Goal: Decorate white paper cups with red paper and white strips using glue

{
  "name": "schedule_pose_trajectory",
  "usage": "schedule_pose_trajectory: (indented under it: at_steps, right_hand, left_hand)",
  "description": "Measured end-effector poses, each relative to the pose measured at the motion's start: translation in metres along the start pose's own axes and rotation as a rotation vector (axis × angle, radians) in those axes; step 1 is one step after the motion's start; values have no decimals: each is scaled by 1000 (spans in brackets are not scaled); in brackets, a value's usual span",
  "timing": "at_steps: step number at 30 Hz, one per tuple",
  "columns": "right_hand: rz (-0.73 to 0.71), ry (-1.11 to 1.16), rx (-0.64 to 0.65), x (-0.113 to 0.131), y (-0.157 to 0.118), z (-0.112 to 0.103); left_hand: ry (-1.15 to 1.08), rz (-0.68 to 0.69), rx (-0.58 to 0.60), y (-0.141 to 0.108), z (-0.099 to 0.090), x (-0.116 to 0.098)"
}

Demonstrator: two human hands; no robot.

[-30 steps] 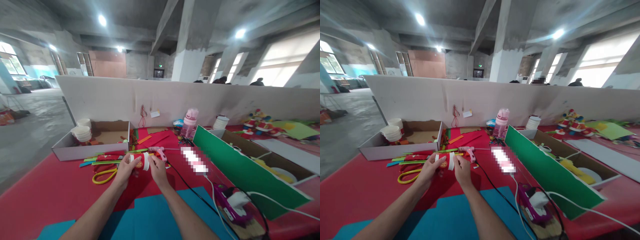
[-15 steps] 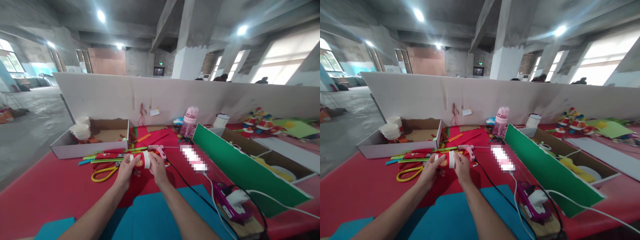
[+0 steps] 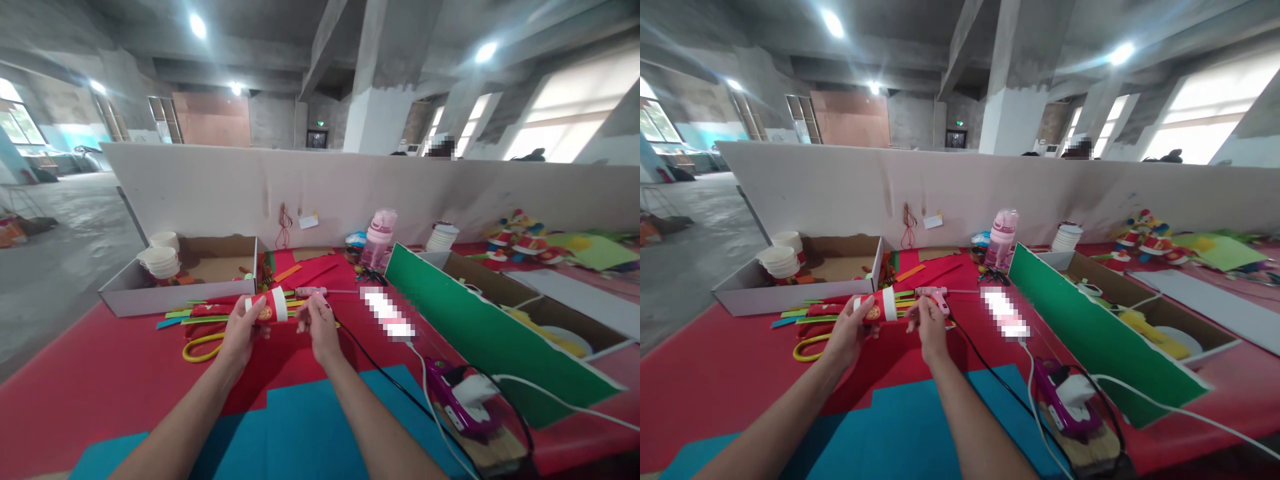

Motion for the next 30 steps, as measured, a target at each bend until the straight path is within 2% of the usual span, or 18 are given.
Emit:
schedule_pose_trajectory:
  at_steps: [3,7,9,12,15,18,21,23,26,28,30]
  right_hand:
    - [3,-148,125,-2,-4,8]
    - [18,-126,142,-2,-6,11]
    - [28,-103,191,0,-7,11]
    - [-17,-169,294,4,-9,11]
    - [-52,-240,327,7,-11,9]
    - [56,-122,345,7,-13,10]
    - [193,62,289,3,-15,13]
    - [230,71,208,1,-14,14]
    - [185,22,55,1,-9,11]
    - [109,74,-45,4,-4,5]
    - [29,129,-67,5,0,1]
  left_hand:
    - [33,5,3,2,-4,-4]
    - [147,-2,48,1,-5,-8]
    - [214,-22,66,-1,-4,-9]
    - [275,-67,95,-2,-2,-11]
    - [305,-91,124,-3,-2,-14]
    - [300,-122,154,-2,-2,-14]
    - [290,-116,166,-3,-1,-11]
    - [322,-40,105,-4,0,-8]
    - [346,73,-9,-4,0,-4]
    - [279,79,-29,-4,-1,-4]
    - [204,61,-20,-3,-2,-5]
Point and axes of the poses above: each hand's wrist, its own y-axis towards the middle knuckle, its own z-axis out of the palm, x = y × z, the point moved 2 cm from there along y, towards the middle knuckle, and after that the axes turned 8 degrees about -z, right-handed, at the moved point
